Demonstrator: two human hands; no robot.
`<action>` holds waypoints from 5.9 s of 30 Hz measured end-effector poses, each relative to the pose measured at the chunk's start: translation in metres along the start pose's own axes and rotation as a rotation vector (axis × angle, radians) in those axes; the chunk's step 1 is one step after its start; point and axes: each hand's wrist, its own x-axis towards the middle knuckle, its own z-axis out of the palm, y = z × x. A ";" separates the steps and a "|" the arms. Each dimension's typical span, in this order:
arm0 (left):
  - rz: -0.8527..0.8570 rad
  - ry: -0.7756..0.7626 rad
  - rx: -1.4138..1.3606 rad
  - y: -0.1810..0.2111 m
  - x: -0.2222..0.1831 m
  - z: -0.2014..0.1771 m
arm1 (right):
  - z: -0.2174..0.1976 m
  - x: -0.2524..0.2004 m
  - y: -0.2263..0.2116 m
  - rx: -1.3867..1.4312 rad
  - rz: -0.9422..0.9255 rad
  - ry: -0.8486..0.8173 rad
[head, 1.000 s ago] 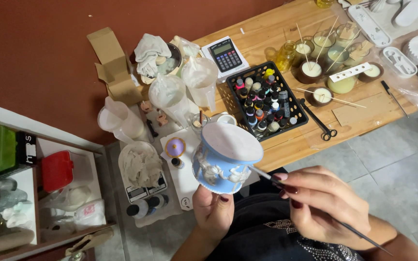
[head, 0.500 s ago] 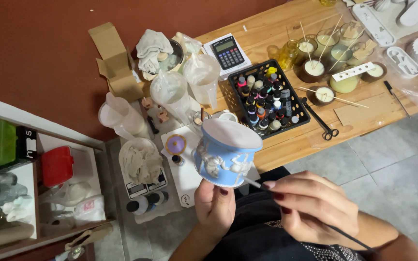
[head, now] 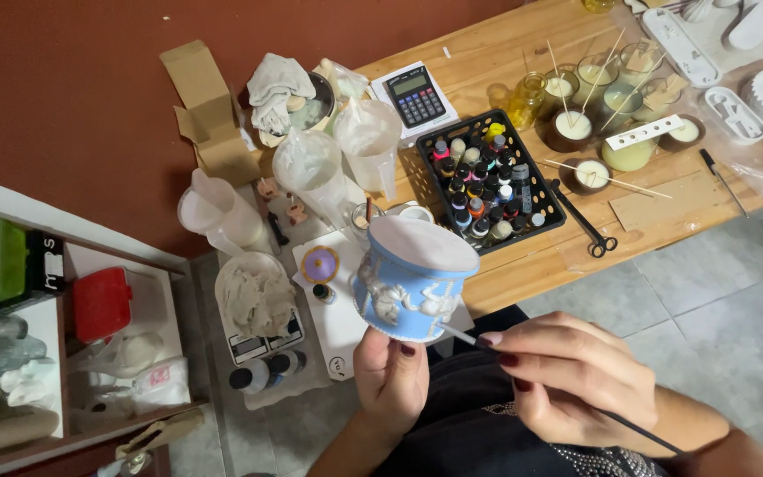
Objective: Painting fine details on a decorative blue ceramic container using a thin paint brush.
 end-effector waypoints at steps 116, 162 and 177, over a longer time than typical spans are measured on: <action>-0.176 0.066 0.104 0.033 0.009 0.024 | -0.006 0.002 0.005 -0.051 -0.005 -0.142; -0.206 0.010 0.130 0.036 0.001 0.021 | -0.002 0.006 -0.002 0.040 0.034 -0.188; -0.212 0.003 0.155 0.038 0.002 0.021 | -0.003 0.001 0.000 0.033 0.040 -0.143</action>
